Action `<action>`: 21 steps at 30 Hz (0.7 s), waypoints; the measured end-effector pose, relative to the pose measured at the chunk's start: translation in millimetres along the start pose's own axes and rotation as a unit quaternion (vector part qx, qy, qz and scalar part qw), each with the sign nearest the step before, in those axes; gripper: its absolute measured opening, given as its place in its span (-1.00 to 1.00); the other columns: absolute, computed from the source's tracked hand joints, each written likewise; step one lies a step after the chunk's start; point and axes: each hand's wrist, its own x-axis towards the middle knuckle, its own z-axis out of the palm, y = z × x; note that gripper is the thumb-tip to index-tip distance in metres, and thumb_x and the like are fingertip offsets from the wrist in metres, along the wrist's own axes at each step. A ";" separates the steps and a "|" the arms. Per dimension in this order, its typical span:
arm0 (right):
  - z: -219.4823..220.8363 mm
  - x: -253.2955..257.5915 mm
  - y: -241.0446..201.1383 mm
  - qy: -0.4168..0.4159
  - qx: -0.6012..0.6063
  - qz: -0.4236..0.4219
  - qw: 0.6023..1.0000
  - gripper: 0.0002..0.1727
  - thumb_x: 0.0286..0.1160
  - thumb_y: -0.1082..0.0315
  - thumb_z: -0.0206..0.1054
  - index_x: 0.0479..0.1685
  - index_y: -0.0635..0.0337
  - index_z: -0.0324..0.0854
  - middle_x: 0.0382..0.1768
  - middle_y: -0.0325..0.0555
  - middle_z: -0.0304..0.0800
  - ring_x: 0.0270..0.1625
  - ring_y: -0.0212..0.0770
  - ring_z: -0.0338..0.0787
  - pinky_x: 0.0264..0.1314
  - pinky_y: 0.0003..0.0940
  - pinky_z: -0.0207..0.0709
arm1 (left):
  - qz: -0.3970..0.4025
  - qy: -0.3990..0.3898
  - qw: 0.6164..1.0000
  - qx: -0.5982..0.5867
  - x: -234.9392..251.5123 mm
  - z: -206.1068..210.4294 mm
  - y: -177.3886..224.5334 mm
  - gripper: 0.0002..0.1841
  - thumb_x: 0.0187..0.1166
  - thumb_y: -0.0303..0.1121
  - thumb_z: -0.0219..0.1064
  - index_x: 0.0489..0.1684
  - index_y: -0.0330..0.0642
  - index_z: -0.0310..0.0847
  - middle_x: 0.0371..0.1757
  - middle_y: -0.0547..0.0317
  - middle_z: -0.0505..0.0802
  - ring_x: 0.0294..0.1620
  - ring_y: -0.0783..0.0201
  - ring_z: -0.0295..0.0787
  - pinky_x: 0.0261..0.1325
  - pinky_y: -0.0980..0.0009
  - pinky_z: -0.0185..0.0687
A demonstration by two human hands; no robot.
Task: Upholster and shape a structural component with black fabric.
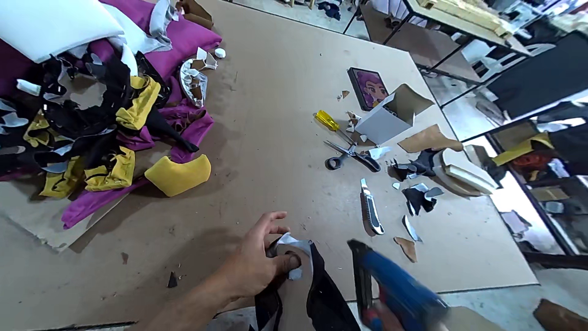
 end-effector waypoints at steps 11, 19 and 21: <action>32.9 73.6 -73.2 -0.238 0.126 0.016 0.963 -0.28 0.66 -0.40 -0.06 -0.02 0.02 0.79 -0.21 -0.32 0.91 -0.18 -0.37 0.89 -0.21 -0.30 0.81 | 0.044 -0.028 0.979 0.196 -22.0 -1.1 47.3 -0.36 0.52 -0.09 0.47 0.62 0.09 0.41 0.21 0.20 0.82 0.16 0.35 0.80 0.26 0.24 0.74; 33.7 76.2 -109.7 -0.241 0.094 -0.015 0.966 -0.69 0.54 0.04 0.36 -0.46 -0.03 0.82 -0.61 -0.45 0.70 -0.53 -0.56 0.63 -0.48 -0.52 0.49 | 0.091 -0.083 0.938 0.325 -24.7 16.4 61.8 -0.21 0.67 -0.09 0.30 0.90 0.04 0.00 0.16 0.04 0.84 0.09 0.13 0.85 0.16 0.06 0.76; 45.2 63.0 -105.7 -0.096 0.001 -0.126 0.987 -0.66 0.60 0.01 0.29 -0.48 -0.08 0.80 -0.63 -0.50 0.68 -0.58 -0.59 0.58 -0.54 -0.51 0.45 | 0.054 -0.103 0.935 0.335 -20.3 18.1 64.2 -0.18 0.67 -0.12 0.29 0.92 0.08 -0.09 -0.01 0.03 0.85 -0.04 0.10 0.85 0.07 0.06 0.76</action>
